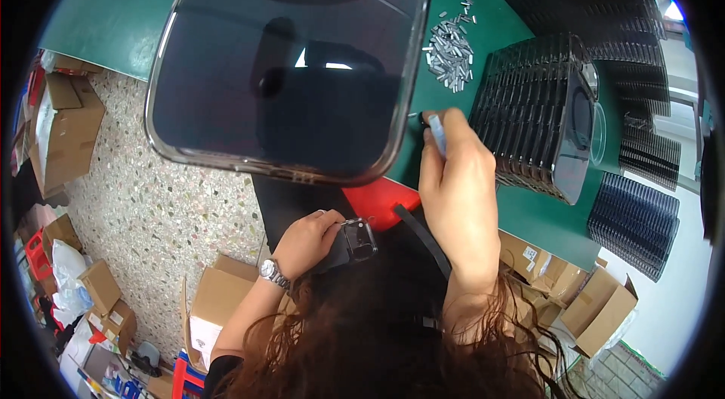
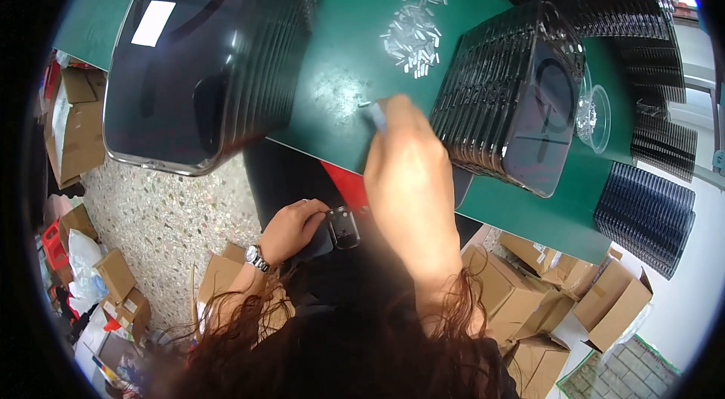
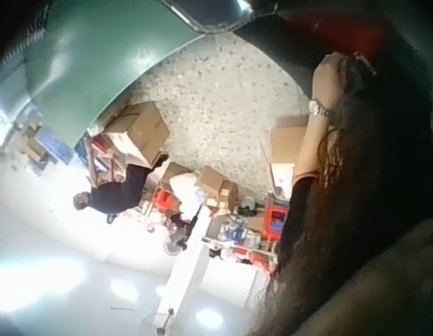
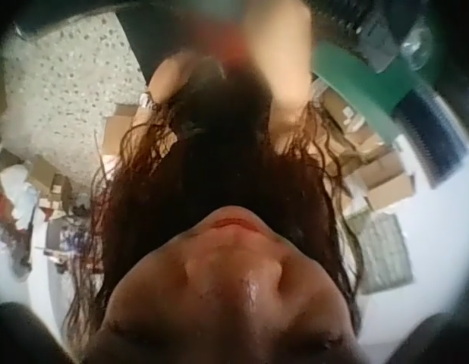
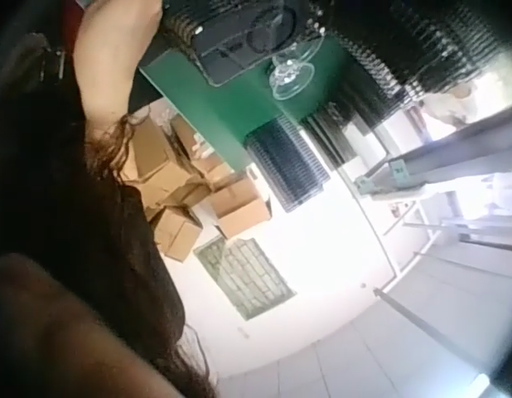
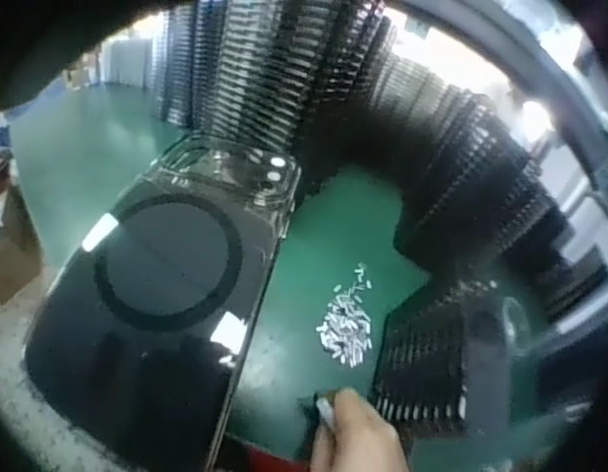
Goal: Assembling components and checking glossy phone cases in a manufacturing setting.
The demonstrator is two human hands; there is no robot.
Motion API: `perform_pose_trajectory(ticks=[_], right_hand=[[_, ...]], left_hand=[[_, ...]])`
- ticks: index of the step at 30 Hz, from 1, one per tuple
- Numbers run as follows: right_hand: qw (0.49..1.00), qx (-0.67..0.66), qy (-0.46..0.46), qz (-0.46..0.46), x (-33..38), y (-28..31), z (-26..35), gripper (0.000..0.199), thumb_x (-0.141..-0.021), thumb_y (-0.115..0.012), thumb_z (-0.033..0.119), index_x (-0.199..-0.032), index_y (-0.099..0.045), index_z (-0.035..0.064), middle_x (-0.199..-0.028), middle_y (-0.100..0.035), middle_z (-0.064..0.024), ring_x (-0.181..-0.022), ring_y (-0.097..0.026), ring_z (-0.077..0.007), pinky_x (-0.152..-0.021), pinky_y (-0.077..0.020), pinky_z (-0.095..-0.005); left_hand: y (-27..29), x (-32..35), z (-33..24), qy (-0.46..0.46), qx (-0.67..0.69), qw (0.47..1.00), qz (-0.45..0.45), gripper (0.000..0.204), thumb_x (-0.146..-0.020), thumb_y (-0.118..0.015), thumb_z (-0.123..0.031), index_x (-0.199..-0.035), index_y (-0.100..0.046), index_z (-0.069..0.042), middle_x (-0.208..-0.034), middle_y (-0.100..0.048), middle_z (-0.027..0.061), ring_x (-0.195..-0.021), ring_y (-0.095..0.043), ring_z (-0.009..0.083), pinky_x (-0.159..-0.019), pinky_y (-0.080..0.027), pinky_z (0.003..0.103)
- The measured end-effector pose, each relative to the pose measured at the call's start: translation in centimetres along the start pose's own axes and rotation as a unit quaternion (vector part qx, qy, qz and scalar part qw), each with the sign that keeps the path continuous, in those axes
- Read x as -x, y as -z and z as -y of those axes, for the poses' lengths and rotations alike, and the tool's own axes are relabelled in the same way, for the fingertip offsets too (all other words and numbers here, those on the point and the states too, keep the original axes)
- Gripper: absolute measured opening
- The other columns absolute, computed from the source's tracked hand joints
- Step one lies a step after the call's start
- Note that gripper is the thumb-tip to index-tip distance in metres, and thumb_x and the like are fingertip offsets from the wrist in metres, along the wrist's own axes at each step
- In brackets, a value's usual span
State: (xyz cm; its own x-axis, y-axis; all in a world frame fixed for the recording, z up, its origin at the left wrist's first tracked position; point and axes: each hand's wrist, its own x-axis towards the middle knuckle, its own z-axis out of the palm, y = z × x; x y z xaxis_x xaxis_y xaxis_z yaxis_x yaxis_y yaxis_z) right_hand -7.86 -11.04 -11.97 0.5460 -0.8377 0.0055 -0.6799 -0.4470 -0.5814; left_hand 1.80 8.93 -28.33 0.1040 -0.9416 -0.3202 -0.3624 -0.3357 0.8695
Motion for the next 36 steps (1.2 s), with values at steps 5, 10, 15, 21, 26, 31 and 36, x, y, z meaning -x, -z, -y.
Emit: perform_pose_trajectory(ticks=[5,10,15,21,26,31,36], right_hand=[[0.999,0.024,-0.021,-0.015,-0.1,-0.3,0.6,0.011,-0.097,-0.059,-0.003,-0.095,-0.049,-0.0041,-0.086,-0.063,-0.0304,-0.086,-0.064,-0.0510,-0.067,-0.0513,-0.0456],[0.998,0.040,-0.043,0.026,0.1,-0.2,0.5,0.010,-0.098,-0.059,0.000,-0.095,-0.051,-0.0040,-0.080,-0.062,-0.0270,-0.076,-0.066,-0.0469,-0.065,-0.0510,-0.0434],[0.990,-0.098,0.079,0.068,3.3,0.6,0.9,0.006,-0.093,-0.063,-0.003,-0.098,-0.059,-0.0030,-0.085,-0.062,-0.0180,-0.075,-0.064,-0.0300,-0.070,-0.0515,-0.0353],[0.951,-0.090,0.182,0.231,8.3,-1.9,-4.5,0.026,-0.079,-0.069,-0.005,-0.103,-0.059,0.0009,-0.109,-0.060,-0.0144,-0.101,-0.064,-0.0377,-0.078,-0.0551,-0.0454],[0.929,-0.065,0.253,0.263,8.5,-5.1,-8.4,0.026,-0.076,-0.070,-0.003,-0.100,-0.060,0.0004,-0.107,-0.060,-0.0126,-0.101,-0.062,-0.0343,-0.078,-0.0532,-0.0448],[0.914,0.006,0.291,0.282,9.2,-5.5,-10.7,0.025,-0.077,-0.070,0.000,-0.098,-0.058,0.0019,-0.101,-0.060,-0.0111,-0.095,-0.062,-0.0326,-0.073,-0.0526,-0.0461],[0.934,-0.015,0.234,0.268,10.1,-5.1,-12.0,0.019,-0.082,-0.070,0.004,-0.095,-0.056,0.0041,-0.090,-0.062,-0.0118,-0.089,-0.064,-0.0344,-0.072,-0.0513,-0.0472]], left_hand=[[0.1,0.5,-0.4,0.004,-0.020,1.000,0.000,0.011,-0.096,-0.063,-0.009,-0.104,-0.068,-0.004,-0.094,-0.070,0.0166,-0.091,-0.068,0.0387,-0.080,-0.055,0.044],[0.6,0.9,-1.6,0.033,-0.046,0.998,-0.008,0.012,-0.096,-0.063,-0.011,-0.104,-0.069,-0.005,-0.091,-0.070,0.0160,-0.089,-0.068,0.0387,-0.078,-0.056,0.044],[0.4,0.9,-0.4,-0.040,-0.004,0.995,-0.093,0.011,-0.095,-0.065,-0.008,-0.104,-0.069,-0.003,-0.092,-0.071,0.0154,-0.080,-0.070,0.0362,-0.071,-0.055,0.041],[2.8,0.8,-3.8,0.033,0.028,0.998,-0.049,0.014,-0.093,-0.066,-0.009,-0.102,-0.067,0.001,-0.086,-0.071,0.0201,-0.068,-0.067,0.0312,-0.063,-0.051,0.040],[1.0,-0.1,-4.6,0.025,0.030,0.999,-0.005,0.014,-0.091,-0.065,-0.006,-0.102,-0.066,0.002,-0.088,-0.071,0.0215,-0.074,-0.069,0.0339,-0.066,-0.052,0.040],[-1.0,-0.4,-5.5,0.008,-0.014,1.000,0.005,0.014,-0.089,-0.064,-0.004,-0.101,-0.067,0.003,-0.091,-0.071,0.0227,-0.083,-0.070,0.0381,-0.070,-0.053,0.040],[-1.7,-0.7,-6.4,0.029,-0.051,0.998,0.007,0.013,-0.089,-0.063,-0.005,-0.100,-0.066,0.002,-0.090,-0.070,0.0227,-0.083,-0.069,0.0403,-0.071,-0.053,0.042]])
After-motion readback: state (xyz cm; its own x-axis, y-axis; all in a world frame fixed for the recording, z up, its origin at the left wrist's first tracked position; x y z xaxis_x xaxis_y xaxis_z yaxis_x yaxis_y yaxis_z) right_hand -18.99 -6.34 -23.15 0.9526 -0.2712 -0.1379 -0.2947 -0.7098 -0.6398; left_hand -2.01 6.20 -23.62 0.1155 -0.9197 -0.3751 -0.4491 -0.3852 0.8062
